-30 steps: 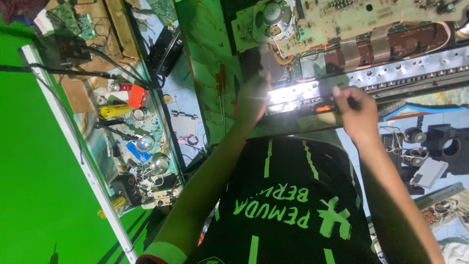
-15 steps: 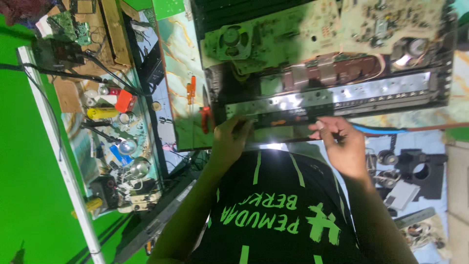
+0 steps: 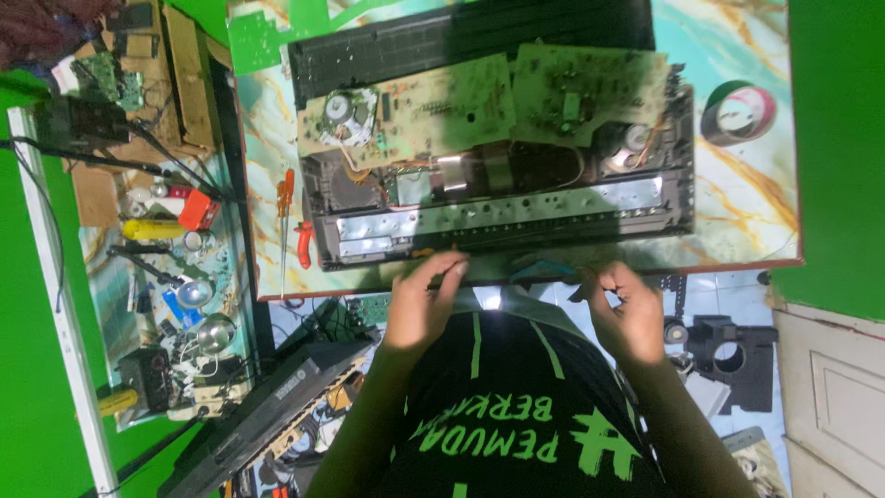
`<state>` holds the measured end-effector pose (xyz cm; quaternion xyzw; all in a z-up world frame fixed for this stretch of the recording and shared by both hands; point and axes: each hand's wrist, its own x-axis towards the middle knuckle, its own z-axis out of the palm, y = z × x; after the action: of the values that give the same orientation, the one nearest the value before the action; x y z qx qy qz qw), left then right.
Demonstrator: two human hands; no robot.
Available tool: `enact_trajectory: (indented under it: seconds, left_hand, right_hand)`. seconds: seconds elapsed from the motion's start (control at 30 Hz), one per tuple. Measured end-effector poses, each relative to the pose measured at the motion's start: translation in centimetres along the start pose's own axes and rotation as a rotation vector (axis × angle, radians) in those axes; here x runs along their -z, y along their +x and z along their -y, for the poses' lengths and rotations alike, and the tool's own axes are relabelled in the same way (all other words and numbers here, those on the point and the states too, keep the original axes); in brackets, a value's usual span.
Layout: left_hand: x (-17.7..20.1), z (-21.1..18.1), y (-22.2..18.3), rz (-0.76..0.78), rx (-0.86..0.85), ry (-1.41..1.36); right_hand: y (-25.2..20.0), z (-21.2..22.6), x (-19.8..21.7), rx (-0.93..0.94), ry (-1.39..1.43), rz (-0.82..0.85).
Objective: The person unscrews and removes circuit boards and electronic components from the interior of an electronic keyboard using a screwdriver and by hand.
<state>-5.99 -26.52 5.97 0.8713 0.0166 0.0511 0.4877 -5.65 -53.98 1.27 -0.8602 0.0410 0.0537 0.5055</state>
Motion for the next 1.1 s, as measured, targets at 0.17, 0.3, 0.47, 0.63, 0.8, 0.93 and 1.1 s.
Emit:
enact_trajectory:
  seconds: [0.17, 0.3, 0.47, 0.63, 0.8, 0.93, 1.1]
  left_hand:
    - [-1.7, -1.2, -0.1, 0.101, 0.183, 0.088]
    - [-2.8, -2.0, 0.5, 0.086, -0.088, 0.023]
    - [-1.8, -2.9, -0.8, 0.063, 0.029, 0.011]
    - [0.5, -3.5, -2.0, -0.101, 0.134, 0.034]
    - [4.8, -2.9, -4.0, -0.365, 0.078, 0.044]
    - [8.1, -1.5, -5.9, -0.500, 0.134, 0.210]
    - [12.6, 0.9, -7.5, -0.632, 0.242, 0.131]
  right_hand:
    - [-0.2, -1.2, 2.2, 0.129, -0.060, -0.107]
    - [-0.4, -2.0, 2.5, 0.011, 0.066, -0.104]
    - [0.0, -1.2, 1.8, 0.057, 0.216, -0.015]
    - [1.5, 1.0, -0.3, 0.015, 0.151, 0.173]
    - [3.3, 5.6, -3.9, 0.270, 0.014, 0.260]
    - [4.3, 9.2, -7.7, 0.299, -0.062, 0.345]
    - [4.2, 12.9, -13.3, 0.379, -0.006, 0.417]
